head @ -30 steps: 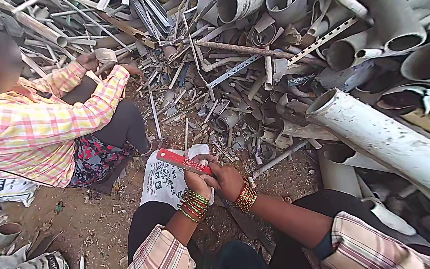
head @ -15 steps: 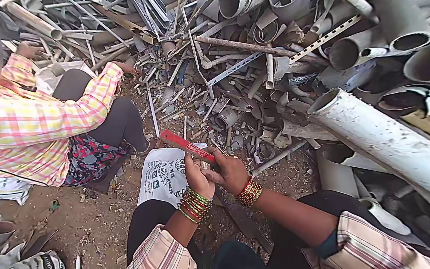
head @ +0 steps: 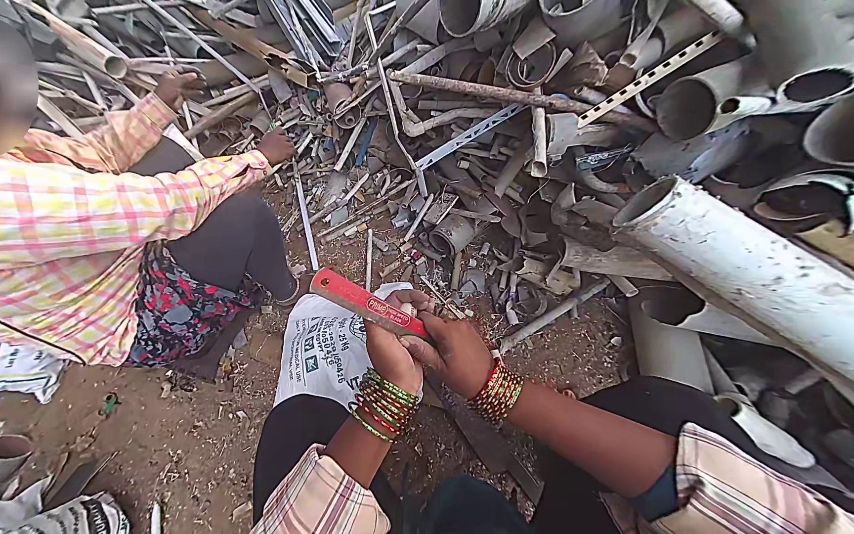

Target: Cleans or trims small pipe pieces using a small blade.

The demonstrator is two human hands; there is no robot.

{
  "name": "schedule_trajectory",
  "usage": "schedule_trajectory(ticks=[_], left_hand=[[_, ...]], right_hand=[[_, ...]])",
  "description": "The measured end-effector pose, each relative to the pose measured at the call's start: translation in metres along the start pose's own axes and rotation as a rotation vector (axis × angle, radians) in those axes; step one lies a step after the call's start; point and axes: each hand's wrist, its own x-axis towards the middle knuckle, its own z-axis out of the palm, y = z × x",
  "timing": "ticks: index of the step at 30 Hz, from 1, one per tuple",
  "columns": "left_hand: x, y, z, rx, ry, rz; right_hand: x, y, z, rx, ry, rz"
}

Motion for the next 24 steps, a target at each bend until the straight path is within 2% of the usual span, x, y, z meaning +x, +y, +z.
schedule_trajectory(ticks=[3,5,8,13,18,24], left_hand=[[0.006,-0.007,-0.013,-0.024,-0.167,0.065],[0.007,-0.004,-0.013,-0.034,-0.219,0.095],[0.005,0.003,-0.005,-0.030,-0.116,0.088],[0.007,-0.004,-0.004,-0.025,-0.060,0.098],[0.007,-0.008,-0.010,0.030,-0.108,0.132],[0.007,-0.010,-0.011,-0.038,-0.214,0.113]], right_hand=[[-0.001,0.000,-0.004,-0.017,0.073,-0.075],[0.002,0.000,-0.007,-0.074,0.165,-0.151],[0.007,0.002,-0.013,-0.096,0.201,-0.131],[0.007,0.006,-0.013,-0.093,0.114,-0.095],[0.005,0.007,-0.011,-0.090,0.077,-0.093],[0.002,0.004,-0.002,-0.101,0.142,-0.158]])
